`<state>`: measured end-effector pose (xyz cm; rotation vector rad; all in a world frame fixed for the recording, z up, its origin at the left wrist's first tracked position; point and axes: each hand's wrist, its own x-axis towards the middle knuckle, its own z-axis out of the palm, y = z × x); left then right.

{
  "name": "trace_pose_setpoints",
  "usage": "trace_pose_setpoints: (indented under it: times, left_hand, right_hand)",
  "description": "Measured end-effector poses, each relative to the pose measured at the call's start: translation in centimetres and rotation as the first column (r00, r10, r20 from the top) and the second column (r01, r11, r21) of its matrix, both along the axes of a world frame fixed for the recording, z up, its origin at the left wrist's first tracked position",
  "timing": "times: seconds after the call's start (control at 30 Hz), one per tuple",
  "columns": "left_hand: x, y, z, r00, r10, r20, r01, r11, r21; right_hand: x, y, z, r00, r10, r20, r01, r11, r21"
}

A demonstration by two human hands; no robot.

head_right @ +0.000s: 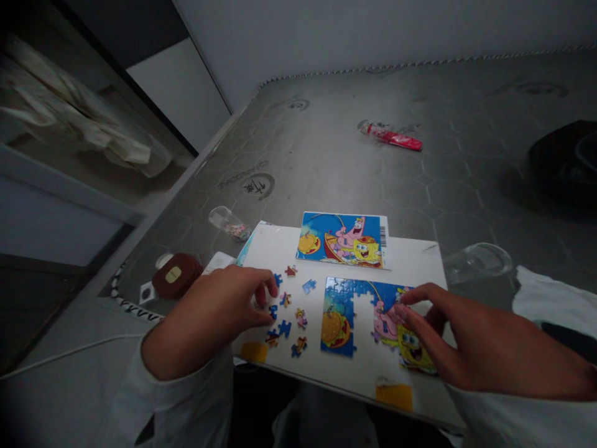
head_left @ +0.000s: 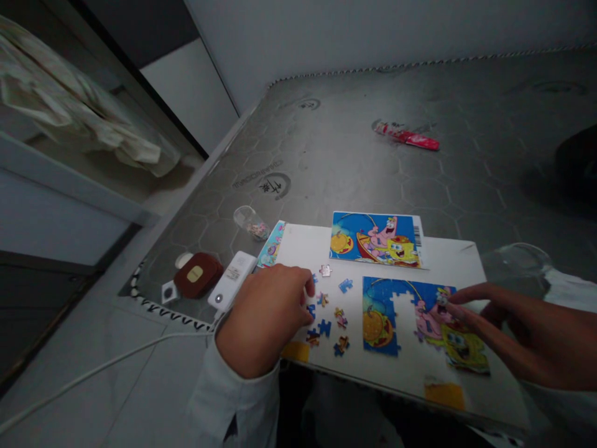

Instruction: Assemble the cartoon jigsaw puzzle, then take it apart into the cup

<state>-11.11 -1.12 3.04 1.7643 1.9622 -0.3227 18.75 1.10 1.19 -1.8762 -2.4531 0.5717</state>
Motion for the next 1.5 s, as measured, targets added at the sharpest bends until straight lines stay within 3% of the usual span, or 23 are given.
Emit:
trace_pose_setpoints:
  times: [0.2,0.4,0.53,0.8,1.03,1.27,1.5]
  left_hand:
    - [0.4,0.2,-0.5,1.000,-0.009,-0.005,0.008,1.000,-0.014]
    - [0.5,0.1,-0.4,0.999,-0.028,-0.022,0.028,1.000,-0.002]
    - [0.6,-0.1,0.0,0.997,-0.073,-0.024,0.073,0.997,0.001]
    - [2.1,0.0,0.1,0.944,-0.239,0.229,0.199,0.962,0.185]
    - [4.5,0.2,1.1,0.896,-0.200,0.396,0.070,0.946,0.317]
    - [5.4,0.0,0.9,0.851,-0.217,0.479,0.026,0.927,0.373]
    - [5.6,0.0,1.1,0.874,-0.207,0.439,0.031,0.927,0.374]
  right_hand:
    - [0.6,0.6,-0.3,0.997,-0.058,-0.048,0.055,0.996,-0.072]
    - [0.1,0.2,0.3,0.999,0.001,-0.035,0.001,0.998,0.069]
    - [-0.2,0.1,0.4,1.000,0.021,-0.001,-0.020,0.997,0.069]
    - [-0.8,0.1,0.8,0.999,0.026,0.032,-0.028,0.998,0.055]
    - [0.2,1.3,0.6,0.984,0.165,-0.072,-0.174,0.973,-0.149]
    - [-0.5,0.1,1.1,0.999,0.027,0.042,-0.030,0.997,0.064]
    - [0.1,0.8,1.3,0.986,0.148,-0.083,-0.155,0.984,-0.093]
